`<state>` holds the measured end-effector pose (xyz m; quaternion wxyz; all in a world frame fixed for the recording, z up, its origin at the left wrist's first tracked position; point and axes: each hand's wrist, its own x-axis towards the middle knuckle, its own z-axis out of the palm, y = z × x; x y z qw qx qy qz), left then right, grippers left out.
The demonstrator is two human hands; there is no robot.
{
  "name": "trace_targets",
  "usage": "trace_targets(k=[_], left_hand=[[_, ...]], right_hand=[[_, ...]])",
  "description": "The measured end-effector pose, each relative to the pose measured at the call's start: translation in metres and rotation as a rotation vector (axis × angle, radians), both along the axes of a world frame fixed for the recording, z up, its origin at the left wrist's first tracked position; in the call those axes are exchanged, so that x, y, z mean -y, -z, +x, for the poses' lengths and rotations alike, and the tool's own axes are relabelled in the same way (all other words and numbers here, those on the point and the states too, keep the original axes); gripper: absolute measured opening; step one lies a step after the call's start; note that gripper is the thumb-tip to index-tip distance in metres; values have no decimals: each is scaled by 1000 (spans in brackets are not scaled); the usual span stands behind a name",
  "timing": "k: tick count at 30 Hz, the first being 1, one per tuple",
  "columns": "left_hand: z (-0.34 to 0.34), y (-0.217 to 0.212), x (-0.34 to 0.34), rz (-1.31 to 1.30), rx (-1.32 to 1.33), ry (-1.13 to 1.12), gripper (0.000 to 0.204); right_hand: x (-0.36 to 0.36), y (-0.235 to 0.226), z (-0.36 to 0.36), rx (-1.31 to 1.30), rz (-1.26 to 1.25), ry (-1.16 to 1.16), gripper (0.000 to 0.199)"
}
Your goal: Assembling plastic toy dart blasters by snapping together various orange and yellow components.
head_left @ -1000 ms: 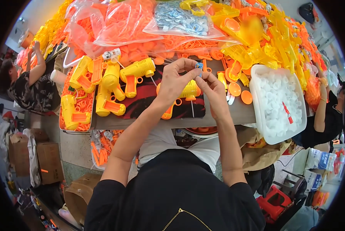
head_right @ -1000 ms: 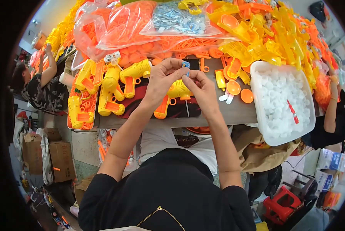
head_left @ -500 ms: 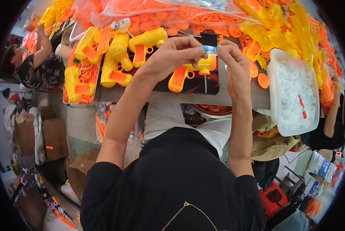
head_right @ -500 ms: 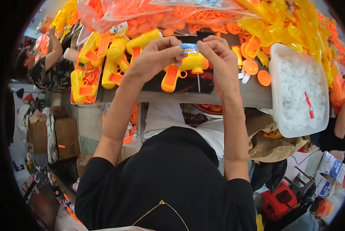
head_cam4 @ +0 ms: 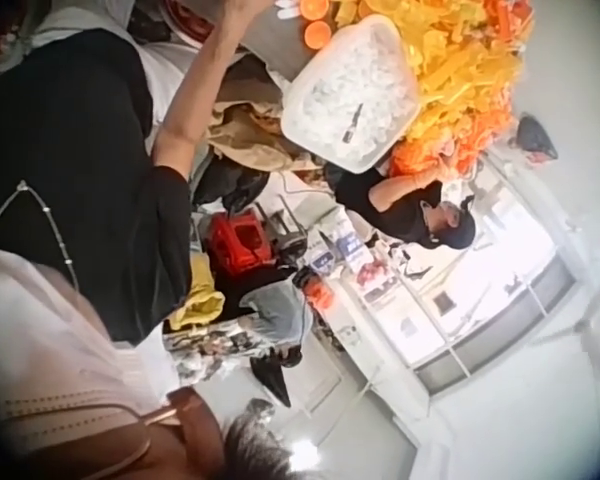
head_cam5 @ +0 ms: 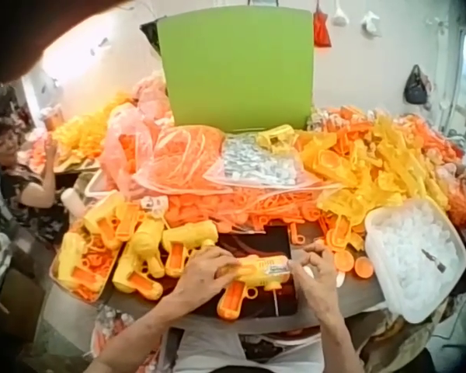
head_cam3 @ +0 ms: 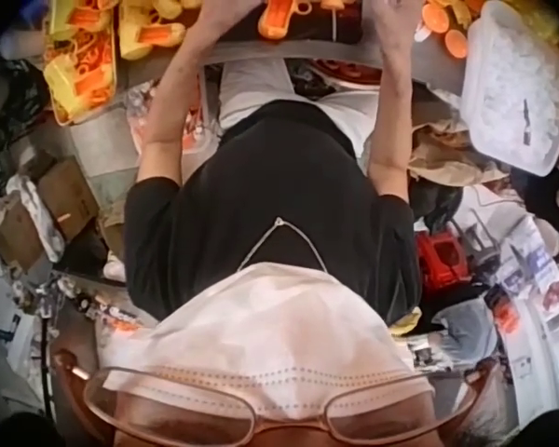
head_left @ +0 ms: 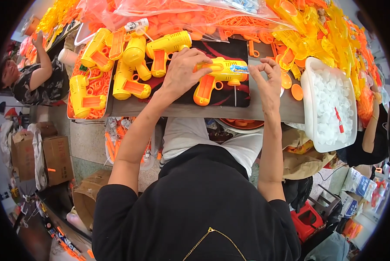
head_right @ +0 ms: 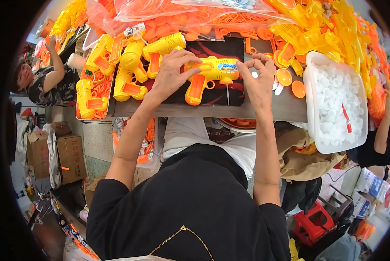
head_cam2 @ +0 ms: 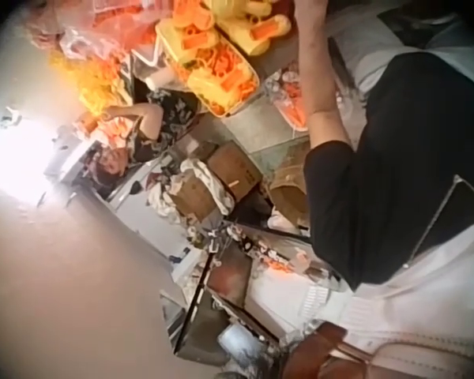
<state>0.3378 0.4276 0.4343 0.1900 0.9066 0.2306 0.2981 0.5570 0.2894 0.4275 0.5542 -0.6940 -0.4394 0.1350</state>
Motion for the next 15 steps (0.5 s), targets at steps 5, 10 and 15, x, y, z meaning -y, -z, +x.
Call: trace_targets(k=[5,10,15], left_hand=[[1,8,-3,-34,53,21,21],[-1,15,-4,-68,146,48,24],[1,8,-4,-71,117,48,22]], right_hand=[[-4,4,3,59,-42,13,22],[-17,8,-9,171,-44,-17,24],[-33,9,-29,314,-80,-48,25]])
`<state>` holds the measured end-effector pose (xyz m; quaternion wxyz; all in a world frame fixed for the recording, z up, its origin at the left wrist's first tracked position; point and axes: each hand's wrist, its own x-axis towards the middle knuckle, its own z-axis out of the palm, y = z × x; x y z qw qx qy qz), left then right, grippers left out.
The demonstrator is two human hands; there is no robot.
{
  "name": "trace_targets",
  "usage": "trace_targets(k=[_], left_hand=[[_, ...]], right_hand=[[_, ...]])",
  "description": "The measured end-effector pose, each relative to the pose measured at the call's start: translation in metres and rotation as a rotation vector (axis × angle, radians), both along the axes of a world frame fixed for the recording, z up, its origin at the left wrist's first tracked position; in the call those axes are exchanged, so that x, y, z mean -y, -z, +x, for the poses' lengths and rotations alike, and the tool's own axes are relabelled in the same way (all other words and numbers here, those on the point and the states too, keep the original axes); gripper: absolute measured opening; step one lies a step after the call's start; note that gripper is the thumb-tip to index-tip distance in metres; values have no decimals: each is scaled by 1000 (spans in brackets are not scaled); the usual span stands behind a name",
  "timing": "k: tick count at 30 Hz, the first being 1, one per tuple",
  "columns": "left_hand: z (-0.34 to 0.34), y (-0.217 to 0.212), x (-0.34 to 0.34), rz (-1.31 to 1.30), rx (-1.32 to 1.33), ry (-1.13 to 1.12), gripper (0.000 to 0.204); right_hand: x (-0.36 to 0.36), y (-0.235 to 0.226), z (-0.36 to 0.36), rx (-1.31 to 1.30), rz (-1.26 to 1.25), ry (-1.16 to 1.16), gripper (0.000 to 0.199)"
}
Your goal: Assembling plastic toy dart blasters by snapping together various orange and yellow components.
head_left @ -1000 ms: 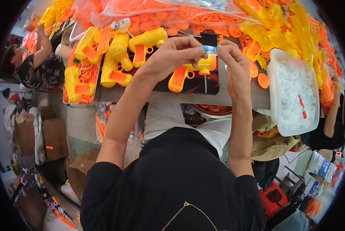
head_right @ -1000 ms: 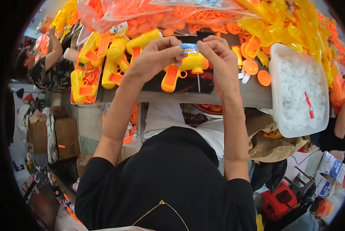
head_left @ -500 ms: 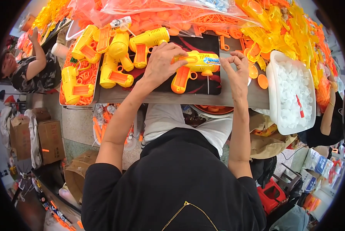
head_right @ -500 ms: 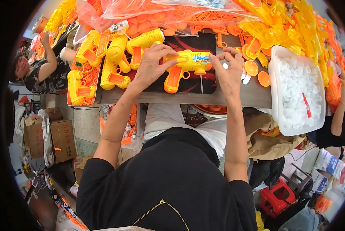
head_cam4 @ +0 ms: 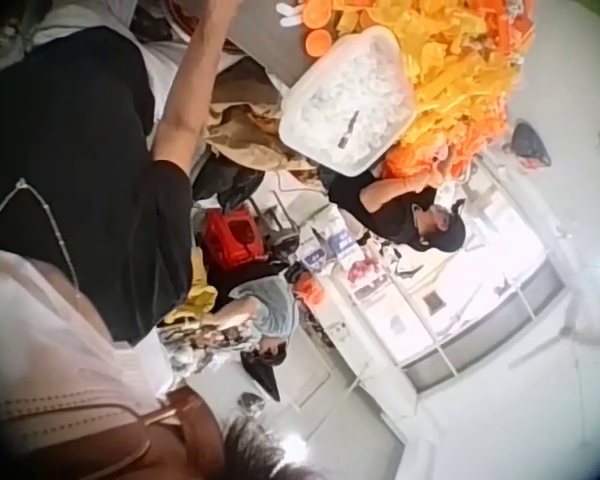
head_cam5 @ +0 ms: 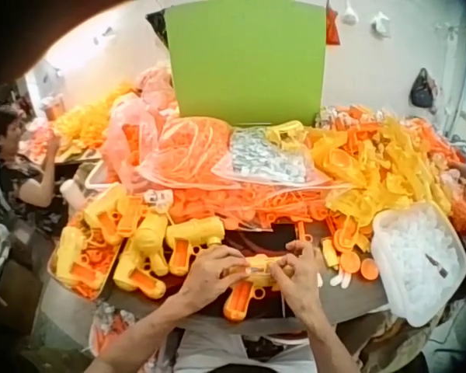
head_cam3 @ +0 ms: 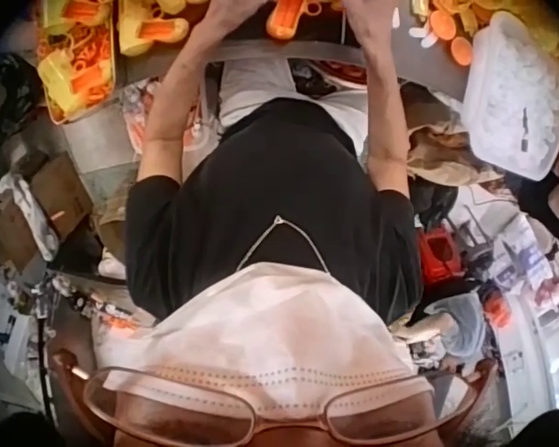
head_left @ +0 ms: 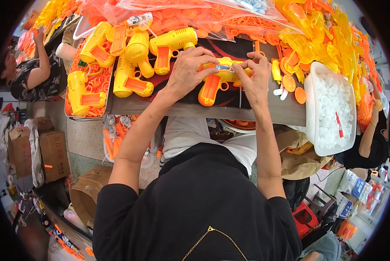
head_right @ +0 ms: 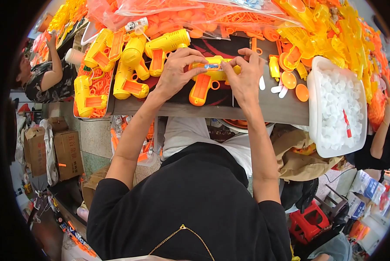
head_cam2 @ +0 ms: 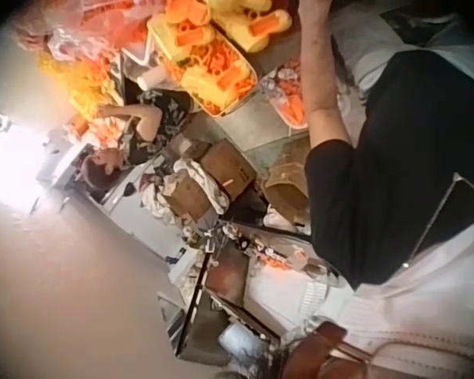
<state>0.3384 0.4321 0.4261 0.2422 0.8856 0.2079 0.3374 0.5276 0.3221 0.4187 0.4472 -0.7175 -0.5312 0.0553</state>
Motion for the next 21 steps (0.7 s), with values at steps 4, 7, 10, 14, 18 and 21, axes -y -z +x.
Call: trace_targets(k=[4,7,10,14,18,21], left_hand=[[0,-6,2,1,-74,-8,22],[-6,-2,-3,-76,-115,16,25],[-12,12,-13,-328,14,108,22],[-9,8,-15,-442,31,139,24],[-9,7,-16,-469,-25,169,26],[-11,7,-14,-380,-54,141,28]], right_hand=[[-2,-1,-1,104,-52,5,27],[0,-12,-4,230,-62,4,25],[6,-21,2,337,30,-252,28],[6,-14,12,408,5,-423,37],[6,-14,-3,546,-52,-502,49],[13,-13,1,378,-9,-471,46]])
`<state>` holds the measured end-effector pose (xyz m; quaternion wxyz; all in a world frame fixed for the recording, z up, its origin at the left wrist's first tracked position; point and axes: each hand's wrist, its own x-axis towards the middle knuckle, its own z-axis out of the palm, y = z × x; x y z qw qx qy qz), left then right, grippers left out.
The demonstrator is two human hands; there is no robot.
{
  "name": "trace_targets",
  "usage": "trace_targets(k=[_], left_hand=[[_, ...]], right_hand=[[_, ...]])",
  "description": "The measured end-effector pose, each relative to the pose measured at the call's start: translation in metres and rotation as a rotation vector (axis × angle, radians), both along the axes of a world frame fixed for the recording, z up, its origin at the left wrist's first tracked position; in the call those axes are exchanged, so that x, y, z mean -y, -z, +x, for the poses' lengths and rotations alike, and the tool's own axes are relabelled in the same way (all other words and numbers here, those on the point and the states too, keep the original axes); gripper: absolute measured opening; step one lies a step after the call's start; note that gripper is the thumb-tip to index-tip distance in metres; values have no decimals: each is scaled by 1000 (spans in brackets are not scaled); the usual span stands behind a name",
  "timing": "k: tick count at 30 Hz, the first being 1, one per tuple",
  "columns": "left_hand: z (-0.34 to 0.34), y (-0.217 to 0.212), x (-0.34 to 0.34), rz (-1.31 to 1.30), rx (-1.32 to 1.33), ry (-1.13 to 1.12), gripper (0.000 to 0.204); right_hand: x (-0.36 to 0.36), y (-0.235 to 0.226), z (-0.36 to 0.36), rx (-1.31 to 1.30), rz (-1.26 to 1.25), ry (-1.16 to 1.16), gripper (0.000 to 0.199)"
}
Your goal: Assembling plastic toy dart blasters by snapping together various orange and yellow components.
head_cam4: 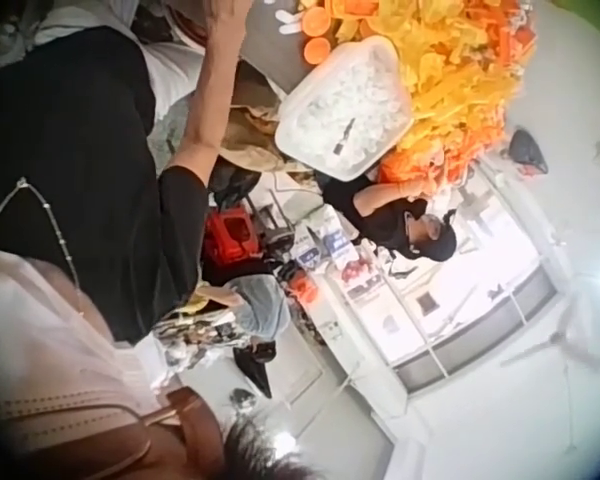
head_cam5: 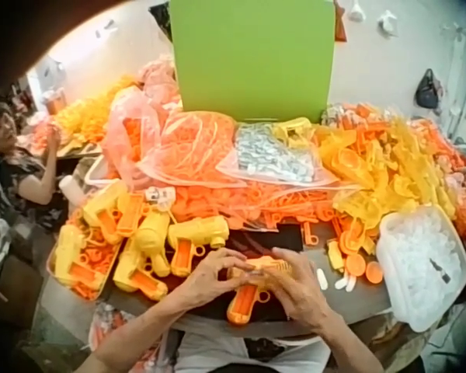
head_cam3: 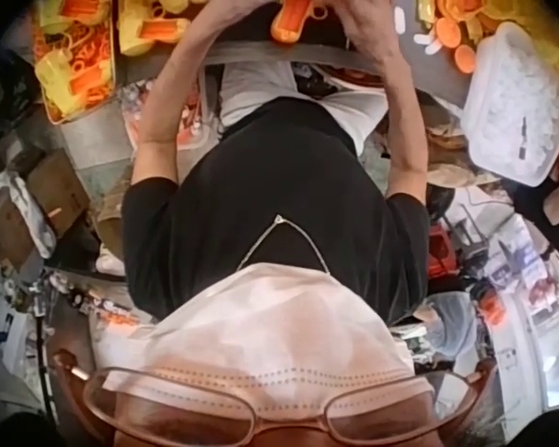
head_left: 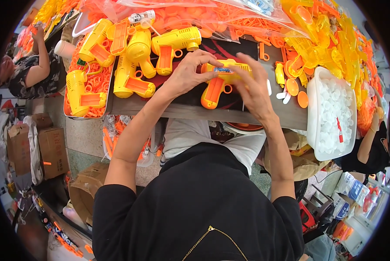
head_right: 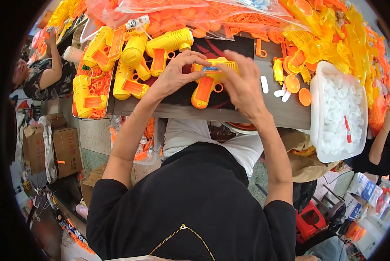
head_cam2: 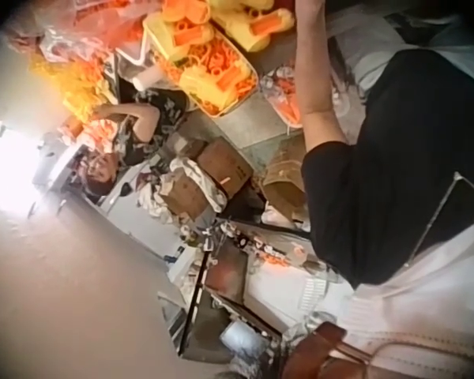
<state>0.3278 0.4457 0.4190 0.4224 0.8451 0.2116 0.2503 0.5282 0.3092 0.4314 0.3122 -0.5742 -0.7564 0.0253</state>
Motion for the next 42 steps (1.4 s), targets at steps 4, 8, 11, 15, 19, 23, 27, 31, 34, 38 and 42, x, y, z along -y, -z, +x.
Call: trace_targets(k=[4,8,11,15,19,23,27,31,34,38,42], left_hand=[[4,-3,10,138,104,-104,28],[-2,5,13,464,107,-101,32],[1,7,16,546,93,-102,35],[1,7,16,509,80,-106,39],[-1,6,13,602,69,-69,35],[0,7,16,586,53,-89,37],[0,7,19,604,50,-115,39],[1,10,22,623,53,-145,40],[2,11,23,587,50,-156,41],[2,14,20,575,100,-130,39],[0,9,14,615,61,-60,36]], right_hand=[[8,5,5,92,69,140,40],[2,11,16,-74,9,82,36],[3,16,18,-172,6,40,34],[3,17,17,-150,17,31,32],[1,18,16,-224,36,24,30],[1,18,17,-323,-3,10,30],[1,14,17,-378,-58,4,30],[-1,13,18,-439,-96,18,30],[-5,11,18,-513,-124,34,30],[-11,9,18,-675,-247,80,32],[-11,13,16,-765,-235,95,33]])
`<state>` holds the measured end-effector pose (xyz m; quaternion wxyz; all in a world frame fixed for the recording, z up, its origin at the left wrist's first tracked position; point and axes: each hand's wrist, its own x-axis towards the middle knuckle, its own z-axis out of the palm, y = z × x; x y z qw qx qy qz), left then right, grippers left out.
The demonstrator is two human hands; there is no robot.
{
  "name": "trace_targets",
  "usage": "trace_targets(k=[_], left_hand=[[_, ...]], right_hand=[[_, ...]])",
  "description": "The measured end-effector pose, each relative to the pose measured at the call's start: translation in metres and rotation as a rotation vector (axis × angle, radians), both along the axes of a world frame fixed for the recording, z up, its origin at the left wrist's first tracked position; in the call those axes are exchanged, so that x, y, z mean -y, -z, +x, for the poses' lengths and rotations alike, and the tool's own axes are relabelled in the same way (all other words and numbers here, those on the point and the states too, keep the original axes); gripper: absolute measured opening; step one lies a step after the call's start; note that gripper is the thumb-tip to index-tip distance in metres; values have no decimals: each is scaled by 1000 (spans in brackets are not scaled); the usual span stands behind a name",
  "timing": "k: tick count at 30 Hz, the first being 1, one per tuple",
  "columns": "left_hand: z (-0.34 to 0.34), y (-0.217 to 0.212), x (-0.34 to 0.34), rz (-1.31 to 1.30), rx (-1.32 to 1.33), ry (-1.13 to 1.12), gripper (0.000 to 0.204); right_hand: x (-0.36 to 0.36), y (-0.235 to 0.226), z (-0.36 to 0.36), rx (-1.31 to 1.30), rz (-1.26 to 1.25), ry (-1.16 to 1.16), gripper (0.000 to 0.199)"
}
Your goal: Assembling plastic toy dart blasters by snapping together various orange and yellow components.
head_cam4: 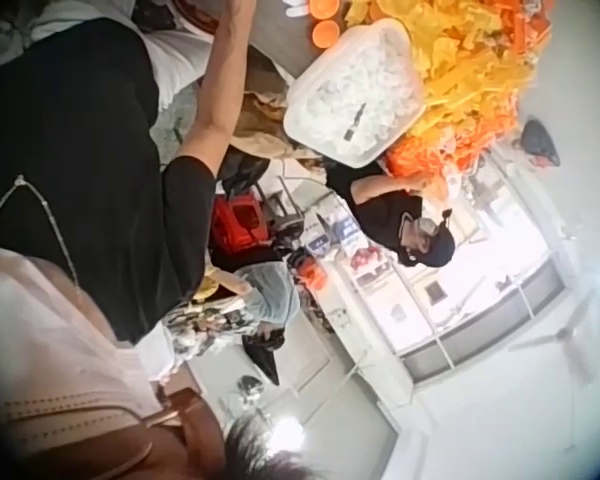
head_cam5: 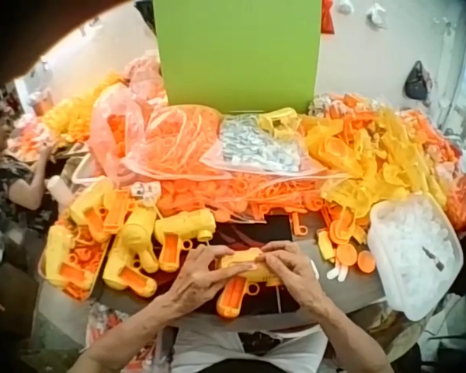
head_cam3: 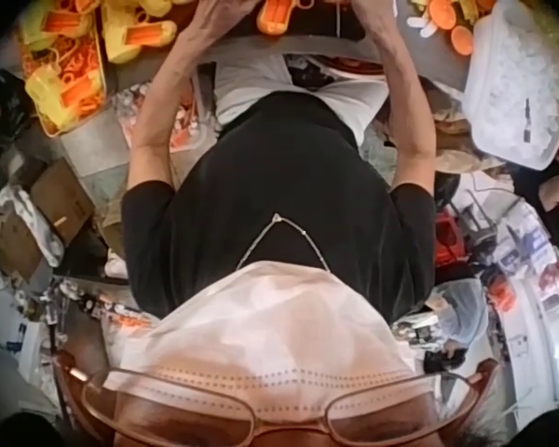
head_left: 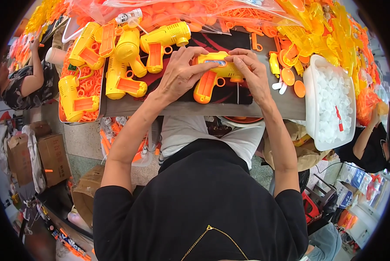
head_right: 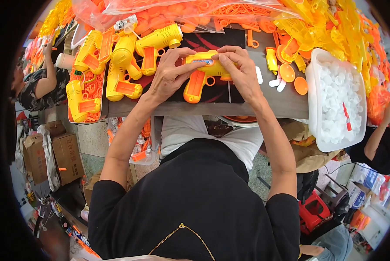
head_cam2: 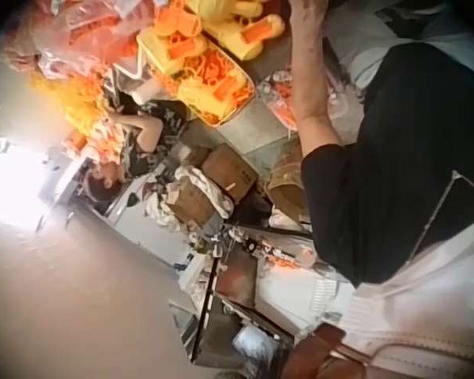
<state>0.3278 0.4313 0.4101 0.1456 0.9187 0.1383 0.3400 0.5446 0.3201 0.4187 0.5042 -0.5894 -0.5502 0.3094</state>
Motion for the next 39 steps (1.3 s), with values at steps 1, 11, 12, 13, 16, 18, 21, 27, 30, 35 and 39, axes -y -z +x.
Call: trace_targets(k=[1,11,12,13,16,18,21,27,30,35,39], left_hand=[[0,-1,-1,1,0,1,36],[1,1,1,40,-2,-43,37],[1,1,2,45,-10,-50,37],[1,2,2,47,-8,-48,37],[-1,4,2,29,10,-34,38],[-2,5,4,15,9,-45,39],[0,6,3,14,32,-39,40],[0,8,2,37,-5,-47,43],[0,13,5,75,-17,-65,48],[2,16,15,112,26,-99,49],[-3,16,18,82,-22,-105,50]], right_hand=[[0,0,0,0,1,1,33],[-2,-2,-1,-29,-13,11,32],[-2,-2,-1,-44,-17,11,32],[-2,-2,-1,-42,-14,12,32],[-3,-3,-3,-36,-29,21,31],[-3,-2,-3,-41,-40,25,28],[-5,-4,-4,-40,-53,48,24],[-33,-12,13,352,-223,-71,28],[-44,-25,18,65,-415,-201,38],[-39,-5,18,186,-222,-187,39],[-22,-7,7,594,37,-172,60]])
